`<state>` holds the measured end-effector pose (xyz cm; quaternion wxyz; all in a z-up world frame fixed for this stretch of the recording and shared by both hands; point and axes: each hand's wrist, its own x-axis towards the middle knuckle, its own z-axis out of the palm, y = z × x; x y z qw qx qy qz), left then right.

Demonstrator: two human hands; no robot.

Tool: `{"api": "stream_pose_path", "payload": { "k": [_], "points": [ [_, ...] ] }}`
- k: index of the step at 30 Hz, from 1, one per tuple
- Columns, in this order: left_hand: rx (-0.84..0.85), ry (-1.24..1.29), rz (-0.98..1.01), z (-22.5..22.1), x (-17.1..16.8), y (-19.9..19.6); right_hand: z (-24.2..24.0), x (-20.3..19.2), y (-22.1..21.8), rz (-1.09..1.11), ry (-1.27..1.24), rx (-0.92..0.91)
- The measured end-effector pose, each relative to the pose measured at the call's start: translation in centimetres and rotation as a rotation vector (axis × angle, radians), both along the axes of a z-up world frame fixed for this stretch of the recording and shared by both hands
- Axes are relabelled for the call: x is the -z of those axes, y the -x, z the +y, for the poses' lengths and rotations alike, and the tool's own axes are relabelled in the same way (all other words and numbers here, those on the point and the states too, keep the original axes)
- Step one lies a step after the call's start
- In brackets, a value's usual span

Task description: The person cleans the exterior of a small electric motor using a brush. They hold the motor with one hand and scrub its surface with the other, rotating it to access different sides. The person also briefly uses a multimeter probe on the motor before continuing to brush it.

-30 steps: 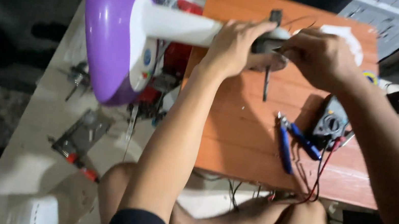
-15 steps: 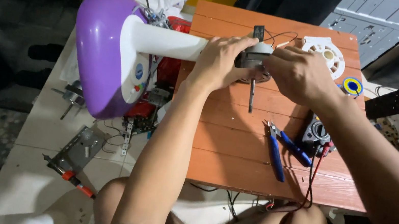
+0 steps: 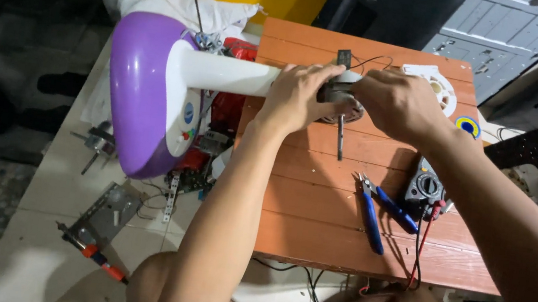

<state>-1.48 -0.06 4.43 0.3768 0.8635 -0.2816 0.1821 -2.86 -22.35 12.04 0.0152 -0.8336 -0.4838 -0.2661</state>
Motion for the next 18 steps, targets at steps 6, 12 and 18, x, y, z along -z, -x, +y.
{"api": "stream_pose_path", "payload": {
  "k": [6, 12, 18],
  "points": [
    [0.001, -0.006, 0.009, 0.2, -0.9, 0.7, -0.7, 1.2, 0.3, 0.026, 0.003, 0.038],
    [0.017, -0.018, 0.027, -0.2, -0.7, 0.6, -0.5, 0.3, 0.6, 0.004, 0.002, 0.063],
    [-0.013, -0.01, 0.03, 0.4, -1.2, 1.1, 0.1, -0.2, 0.7, 0.059, -0.008, 0.0]
  ]
}}
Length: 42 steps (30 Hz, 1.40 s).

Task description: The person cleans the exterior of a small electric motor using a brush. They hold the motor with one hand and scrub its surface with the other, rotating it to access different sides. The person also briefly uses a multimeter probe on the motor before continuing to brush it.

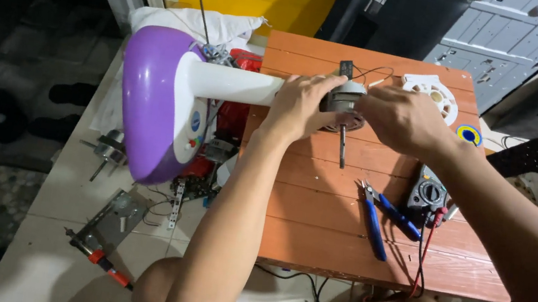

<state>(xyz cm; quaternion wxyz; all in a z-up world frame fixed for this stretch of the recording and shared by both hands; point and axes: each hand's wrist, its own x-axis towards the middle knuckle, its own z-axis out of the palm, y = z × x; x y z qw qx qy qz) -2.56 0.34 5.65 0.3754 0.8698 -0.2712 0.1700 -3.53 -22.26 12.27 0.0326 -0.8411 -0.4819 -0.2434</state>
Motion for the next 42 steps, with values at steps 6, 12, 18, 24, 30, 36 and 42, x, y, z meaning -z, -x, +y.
{"api": "stream_pose_path", "payload": {
  "k": [6, 12, 18, 24, 30, 36, 42],
  "points": [
    [-0.001, -0.013, 0.01, -0.3, 0.0, -0.1, 0.3, -0.1, 0.6, -0.008, 0.023, 0.008],
    [-0.004, -0.012, 0.019, -0.7, 0.1, -0.4, -0.4, 0.7, -0.8, 0.003, -0.007, 0.01],
    [-0.041, -0.032, 0.02, -0.2, 0.2, -0.5, 0.6, 0.4, 0.3, -0.044, 0.043, 0.03],
    [-0.004, -0.006, 0.02, -0.9, 1.8, -1.4, -0.2, 1.0, -0.4, -0.049, 0.04, 0.041],
    [-0.032, -0.016, -0.016, -0.6, 0.5, -0.7, 0.3, -0.1, 0.8, -0.094, 0.05, 0.023],
    [-0.027, 0.002, 0.001, -1.4, 3.1, -2.7, 0.3, 0.5, -0.5, -0.117, 0.087, 0.022],
    [-0.013, 0.0, -0.025, -0.7, 0.8, -0.7, 1.2, -1.5, 0.4, -0.074, 0.101, 0.012]
  ]
}}
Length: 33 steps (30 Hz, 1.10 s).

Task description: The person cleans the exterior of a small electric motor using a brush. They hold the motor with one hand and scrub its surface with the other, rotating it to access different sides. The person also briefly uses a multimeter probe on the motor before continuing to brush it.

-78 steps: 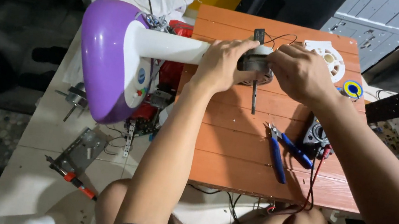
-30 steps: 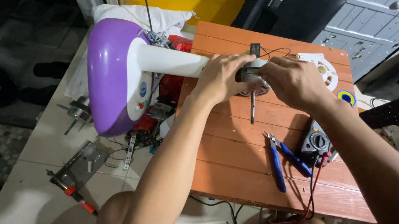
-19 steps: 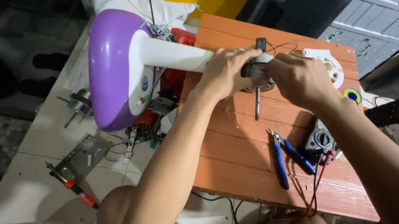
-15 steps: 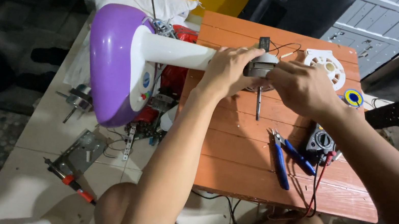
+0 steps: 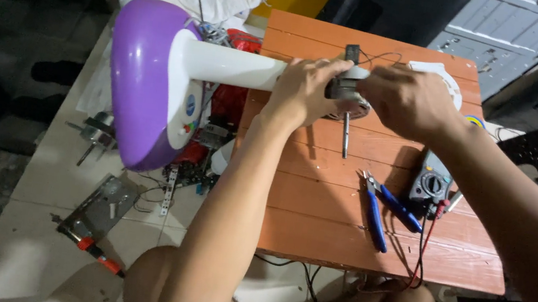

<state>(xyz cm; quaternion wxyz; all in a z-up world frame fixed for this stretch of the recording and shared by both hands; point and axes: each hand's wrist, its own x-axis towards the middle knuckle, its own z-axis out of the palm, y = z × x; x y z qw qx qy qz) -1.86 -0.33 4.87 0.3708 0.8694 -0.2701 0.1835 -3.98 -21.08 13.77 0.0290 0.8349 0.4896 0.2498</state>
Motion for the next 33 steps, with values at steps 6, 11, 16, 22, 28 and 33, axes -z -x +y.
{"api": "stream_pose_path", "payload": {
  "k": [6, 11, 16, 22, 28, 33],
  "points": [
    [-0.004, 0.021, -0.011, -0.2, 1.6, -1.1, -0.4, 0.9, -0.4, 0.045, -0.012, -0.004],
    [-0.006, 0.014, 0.019, -0.3, 2.4, -1.8, -0.9, 1.2, -1.0, -0.015, -0.019, 0.018],
    [0.011, 0.046, 0.018, -0.7, 3.8, -3.2, -0.1, 1.7, -1.1, -0.037, -0.029, 0.072],
    [-0.001, 0.034, 0.009, -0.1, 1.9, -1.5, -0.3, 1.2, -1.8, -0.101, 0.033, 0.018],
    [-0.034, 0.02, -0.033, -0.7, 2.5, -2.0, -0.4, 1.7, -0.7, -0.018, -0.014, -0.005],
    [0.013, 0.055, -0.022, 0.0, 0.8, -0.6, -0.7, 1.4, -1.5, -0.043, -0.013, 0.024]
  ]
}}
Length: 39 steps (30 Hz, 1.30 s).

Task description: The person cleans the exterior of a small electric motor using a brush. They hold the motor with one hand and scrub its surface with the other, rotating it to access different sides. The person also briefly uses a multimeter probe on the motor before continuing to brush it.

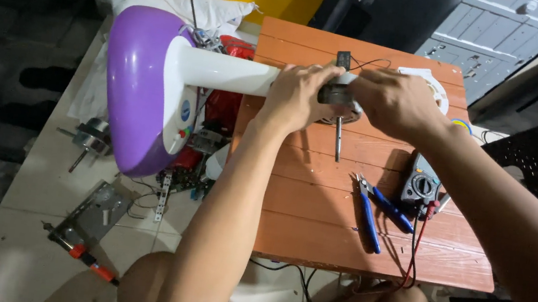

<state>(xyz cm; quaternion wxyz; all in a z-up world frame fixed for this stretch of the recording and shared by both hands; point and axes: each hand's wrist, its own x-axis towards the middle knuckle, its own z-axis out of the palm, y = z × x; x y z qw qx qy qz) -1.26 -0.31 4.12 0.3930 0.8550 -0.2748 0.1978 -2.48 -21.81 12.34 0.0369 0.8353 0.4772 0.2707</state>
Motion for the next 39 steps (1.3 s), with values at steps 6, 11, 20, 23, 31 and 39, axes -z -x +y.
{"api": "stream_pose_path", "payload": {
  "k": [6, 11, 20, 23, 31, 39],
  "points": [
    [-0.038, -0.056, 0.014, -0.1, 0.0, 0.0, 1.0, -0.4, 1.6, 0.043, 0.02, -0.003],
    [0.004, -0.044, 0.006, -0.4, 2.4, -2.0, 0.2, -0.1, 0.8, 0.008, 0.028, 0.03],
    [-0.009, -0.047, 0.009, 0.3, -1.4, 0.7, -0.7, 0.7, 3.4, 0.105, -0.116, 0.045],
    [0.021, -0.047, 0.02, 0.6, -1.9, 1.2, -2.3, 1.6, 2.6, 0.16, -0.309, 0.112],
    [0.005, -0.052, 0.078, 0.7, -4.4, 2.8, -0.9, 3.2, 3.1, 0.488, -0.853, 0.3],
    [-0.122, -0.056, 0.042, -0.9, -1.6, 0.4, -3.5, 5.5, 1.4, 0.644, -1.212, 0.316]
  ]
}}
